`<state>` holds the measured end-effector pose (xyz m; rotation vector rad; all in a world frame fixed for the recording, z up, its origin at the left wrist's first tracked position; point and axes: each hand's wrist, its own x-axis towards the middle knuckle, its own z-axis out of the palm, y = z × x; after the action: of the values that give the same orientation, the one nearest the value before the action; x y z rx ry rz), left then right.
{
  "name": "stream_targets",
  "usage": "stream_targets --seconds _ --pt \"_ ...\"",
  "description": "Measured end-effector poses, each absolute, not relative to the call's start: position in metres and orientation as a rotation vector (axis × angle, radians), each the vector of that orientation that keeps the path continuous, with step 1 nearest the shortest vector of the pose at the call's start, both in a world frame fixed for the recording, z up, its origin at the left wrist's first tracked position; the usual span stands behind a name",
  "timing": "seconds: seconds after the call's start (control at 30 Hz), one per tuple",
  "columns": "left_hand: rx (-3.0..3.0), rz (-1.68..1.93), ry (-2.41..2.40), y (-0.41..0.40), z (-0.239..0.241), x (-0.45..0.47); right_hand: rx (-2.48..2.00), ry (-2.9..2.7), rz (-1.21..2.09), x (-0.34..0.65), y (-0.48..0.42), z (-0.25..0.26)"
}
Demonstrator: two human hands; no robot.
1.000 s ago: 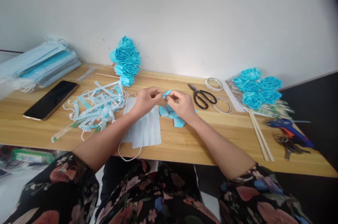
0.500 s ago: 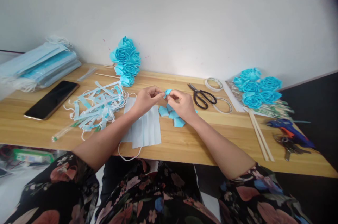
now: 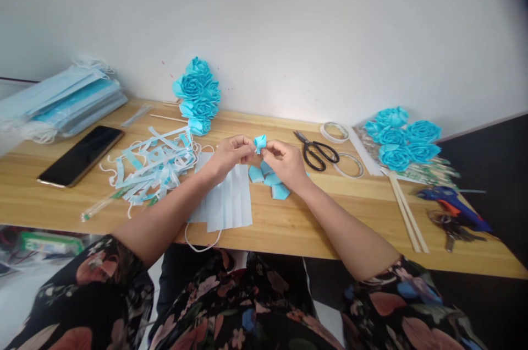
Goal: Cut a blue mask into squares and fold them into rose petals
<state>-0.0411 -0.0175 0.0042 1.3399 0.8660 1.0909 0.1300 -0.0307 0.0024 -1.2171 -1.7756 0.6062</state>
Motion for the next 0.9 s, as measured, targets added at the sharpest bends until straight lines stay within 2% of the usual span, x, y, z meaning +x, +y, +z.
stream_targets --seconds 0.2,0.4,0.6,0.9 --pt "1.410 1.121 0.907 -0.0177 0.0026 -0.0418 -1.116 -1.700 0.942 0.1344 -0.0282 0.0042" --pt "1.557 1.110 0.966 -0.0187 0.0042 -0.0415 -1.183 -1.749 0.847 0.1335 -0.0277 0.0030" --pt "1.449 1.088 0.892 -0.0182 0.0035 -0.0421 -1.205 -1.737 0.822 0.1332 -0.0293 0.0021" --pt "1.280 1.021 0.729 -0.0152 0.0001 -0.0448 -1.083 -1.593 1.047 0.1358 -0.0247 0.0000"
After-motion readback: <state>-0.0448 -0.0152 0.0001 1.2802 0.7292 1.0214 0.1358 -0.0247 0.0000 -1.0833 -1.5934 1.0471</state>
